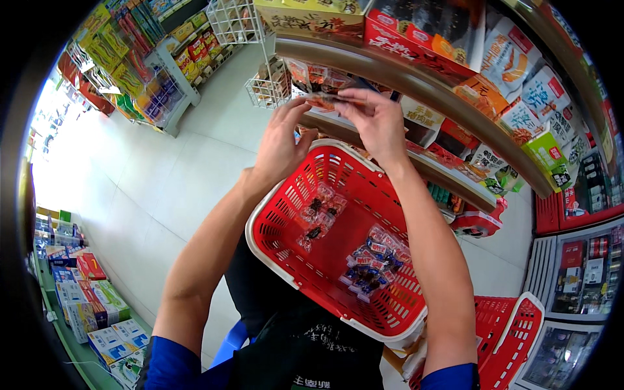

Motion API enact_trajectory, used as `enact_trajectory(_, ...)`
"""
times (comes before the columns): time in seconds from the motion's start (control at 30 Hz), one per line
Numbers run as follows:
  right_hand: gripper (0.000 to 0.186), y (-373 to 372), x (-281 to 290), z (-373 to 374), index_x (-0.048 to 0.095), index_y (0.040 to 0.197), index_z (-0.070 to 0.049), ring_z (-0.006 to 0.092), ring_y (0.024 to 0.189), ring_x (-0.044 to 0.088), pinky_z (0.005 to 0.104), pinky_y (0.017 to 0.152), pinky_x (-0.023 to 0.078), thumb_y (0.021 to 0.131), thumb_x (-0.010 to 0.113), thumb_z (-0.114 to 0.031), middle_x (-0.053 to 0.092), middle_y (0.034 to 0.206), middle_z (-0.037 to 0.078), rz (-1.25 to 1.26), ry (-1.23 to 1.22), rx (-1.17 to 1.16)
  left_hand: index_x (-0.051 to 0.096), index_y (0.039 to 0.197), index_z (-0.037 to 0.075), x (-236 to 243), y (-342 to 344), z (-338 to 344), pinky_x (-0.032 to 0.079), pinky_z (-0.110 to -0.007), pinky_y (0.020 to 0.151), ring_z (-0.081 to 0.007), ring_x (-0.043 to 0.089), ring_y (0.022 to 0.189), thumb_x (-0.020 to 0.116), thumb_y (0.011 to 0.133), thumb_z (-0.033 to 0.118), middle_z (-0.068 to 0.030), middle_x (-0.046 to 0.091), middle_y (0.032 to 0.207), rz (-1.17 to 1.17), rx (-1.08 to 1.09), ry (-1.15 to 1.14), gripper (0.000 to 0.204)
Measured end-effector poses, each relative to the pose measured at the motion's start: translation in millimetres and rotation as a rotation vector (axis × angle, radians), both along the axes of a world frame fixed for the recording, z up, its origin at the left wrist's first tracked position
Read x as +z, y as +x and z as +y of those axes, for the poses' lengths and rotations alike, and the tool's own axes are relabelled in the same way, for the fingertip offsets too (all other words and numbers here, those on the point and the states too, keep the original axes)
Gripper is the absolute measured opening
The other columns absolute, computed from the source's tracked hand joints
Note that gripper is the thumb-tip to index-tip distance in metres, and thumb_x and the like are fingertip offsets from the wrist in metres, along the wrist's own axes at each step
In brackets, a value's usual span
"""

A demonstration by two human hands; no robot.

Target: The person sits on a stool in a store aisle and repeatedly transfers small packaged snack items from a red basket on their lap to a shelf above. They pick up items one by one, place them on the shelf, and continue until the basket is empty.

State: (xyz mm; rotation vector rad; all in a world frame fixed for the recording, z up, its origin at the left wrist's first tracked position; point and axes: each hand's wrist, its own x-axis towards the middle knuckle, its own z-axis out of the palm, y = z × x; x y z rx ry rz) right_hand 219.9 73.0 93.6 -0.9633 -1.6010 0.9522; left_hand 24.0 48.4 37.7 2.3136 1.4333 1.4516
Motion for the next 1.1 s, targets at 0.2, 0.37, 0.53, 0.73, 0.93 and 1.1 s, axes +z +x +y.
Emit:
enact_trajectory(0.2, 0.022, -8.3, -12.8, 45.5, 0.069, 0.111, 0.005, 0.0106, 0.087, 0.067, 0.0249, 0.079, 0.054, 0.089, 0.070, 0.000, 0.073, 0.099, 0.007, 0.113, 0.047, 0.072, 0.047, 0.139, 0.003, -8.3, -0.5, 21.7, 0.037, -0.045, 0.113, -0.0352, 0.038, 0.139, 0.075, 0.078, 0.015, -0.0167, 0.044, 0.147, 0.411, 0.059, 0.021, 0.067)
enact_trajectory(0.37, 0.020, -11.6, -22.0, 53.1, 0.068, 0.111, 0.005, 0.0110, 0.089, 0.068, 0.0262, 0.076, 0.056, 0.091, 0.069, 0.000, 0.073, 0.102, 0.006, 0.103, 0.088, 0.024, 0.046, 0.138, 0.003, -10.5, -3.5, 30.9, 0.038, -0.044, 0.112, -0.0354, 0.040, 0.137, 0.076, 0.078, 0.017, -0.0162, 0.043, 0.148, 0.451, 0.026, -0.004, 0.068)
enact_trajectory(0.53, 0.016, -10.7, -25.7, 51.2, 0.071, 0.105, 0.005, 0.0146, 0.082, 0.071, 0.0293, 0.072, 0.057, 0.090, 0.068, 0.000, 0.075, 0.093, 0.011, -0.139, 0.256, -0.076, 0.046, 0.137, 0.003, -6.5, -1.2, 29.8, 0.039, -0.044, 0.109, -0.0349, 0.044, 0.132, 0.075, 0.079, 0.016, -0.0159, 0.043, 0.148, 0.481, 0.044, -0.074, 0.067)
enact_trajectory(0.73, 0.020, -20.8, -16.5, 65.1, 0.075, 0.102, -0.004, 0.0347, 0.077, 0.070, 0.0359, 0.074, 0.056, 0.084, 0.071, -0.011, 0.072, 0.090, 0.019, -0.556, 0.415, -0.181, 0.045, 0.138, 0.003, -5.3, -0.6, 28.8, 0.042, -0.045, 0.103, -0.0349, 0.049, 0.125, 0.075, 0.078, 0.015, -0.0156, 0.044, 0.146, 0.427, 0.050, -0.046, 0.068)
enact_trajectory(0.93, 0.021, -26.3, -22.8, 70.8, 0.074, 0.094, 0.000, 0.0330, 0.075, 0.070, 0.0374, 0.072, 0.056, 0.086, 0.073, -0.019, 0.071, 0.088, 0.021, -0.375, 0.219, -0.093, 0.046, 0.140, 0.003, 0.0, 0.5, 27.2, 0.041, -0.044, 0.103, -0.0342, 0.051, 0.121, 0.074, 0.078, 0.014, -0.0148, 0.045, 0.144, 0.454, 0.051, -0.101, 0.069)
enact_trajectory(1.1, 0.021, -27.0, -24.8, 68.5, 0.073, 0.082, -0.001, 0.0331, 0.071, 0.069, 0.0385, 0.064, 0.053, 0.088, 0.071, -0.021, 0.070, 0.076, 0.015, -0.490, 0.491, -0.218, 0.046, 0.140, 0.002, -6.6, -3.7, 28.5, 0.042, -0.044, 0.102, -0.0327, 0.050, 0.122, 0.075, 0.077, 0.014, -0.0139, 0.044, 0.145, 0.442, 0.059, -0.020, 0.070)
